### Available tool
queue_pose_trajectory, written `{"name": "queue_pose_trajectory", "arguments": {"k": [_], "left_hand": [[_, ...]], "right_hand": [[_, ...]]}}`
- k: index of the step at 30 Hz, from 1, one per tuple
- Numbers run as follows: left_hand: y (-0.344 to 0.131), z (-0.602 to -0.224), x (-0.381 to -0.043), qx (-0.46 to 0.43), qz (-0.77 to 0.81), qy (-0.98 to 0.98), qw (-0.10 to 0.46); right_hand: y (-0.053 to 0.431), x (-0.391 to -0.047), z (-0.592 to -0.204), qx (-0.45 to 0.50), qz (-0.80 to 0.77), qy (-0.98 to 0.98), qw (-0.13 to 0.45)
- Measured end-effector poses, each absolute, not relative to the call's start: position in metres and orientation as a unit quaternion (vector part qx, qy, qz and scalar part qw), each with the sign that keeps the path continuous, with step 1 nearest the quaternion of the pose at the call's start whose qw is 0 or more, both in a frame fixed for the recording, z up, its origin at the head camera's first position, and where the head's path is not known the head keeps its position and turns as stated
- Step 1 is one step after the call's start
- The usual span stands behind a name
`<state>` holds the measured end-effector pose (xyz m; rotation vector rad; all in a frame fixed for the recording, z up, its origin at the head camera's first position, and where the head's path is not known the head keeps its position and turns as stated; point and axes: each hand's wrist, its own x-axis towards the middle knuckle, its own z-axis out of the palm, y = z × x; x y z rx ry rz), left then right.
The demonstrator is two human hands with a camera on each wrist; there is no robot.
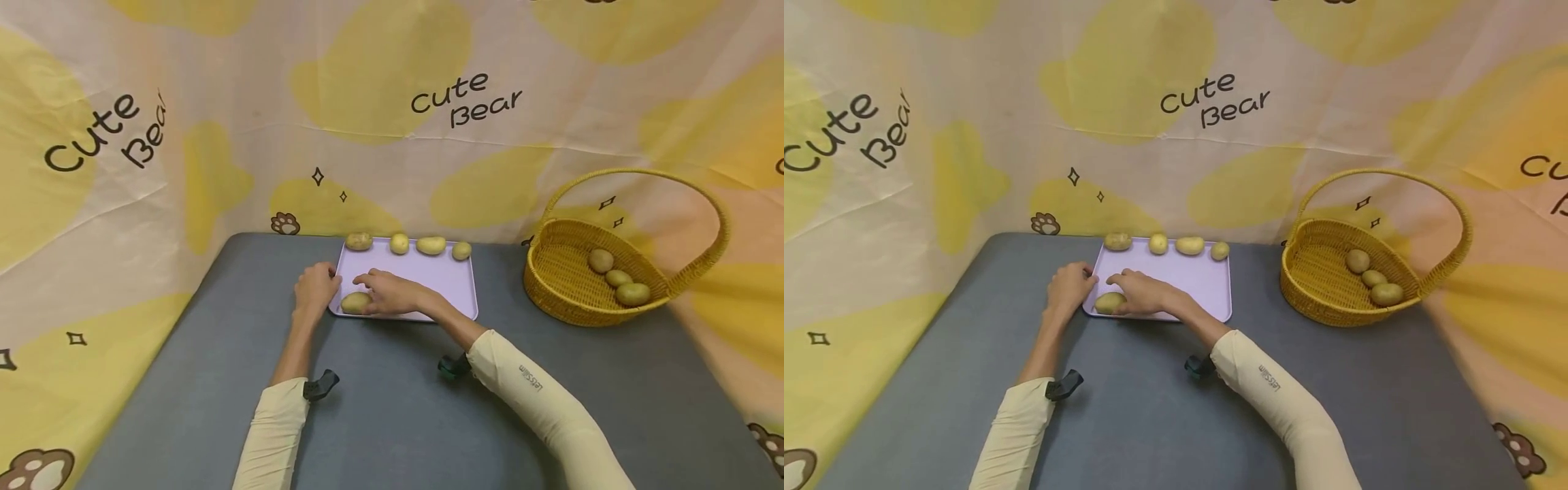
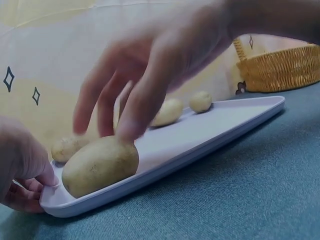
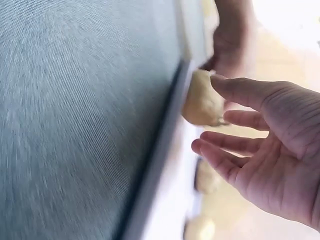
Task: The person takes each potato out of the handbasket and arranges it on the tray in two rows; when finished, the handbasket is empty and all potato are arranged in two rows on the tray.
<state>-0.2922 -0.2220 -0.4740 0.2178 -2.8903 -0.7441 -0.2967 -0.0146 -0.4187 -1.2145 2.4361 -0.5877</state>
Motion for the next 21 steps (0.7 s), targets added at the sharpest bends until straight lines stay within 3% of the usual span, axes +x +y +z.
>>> {"name": "queue_pose_trajectory", "arguments": {"k": [21], "left_hand": [[-0.224,-0.474,-0.291,0.083,-0.263,-0.959,0.065]], "right_hand": [[0.168,-0.292,-0.340,-0.305,-0.268,0.913,0.036]]}}
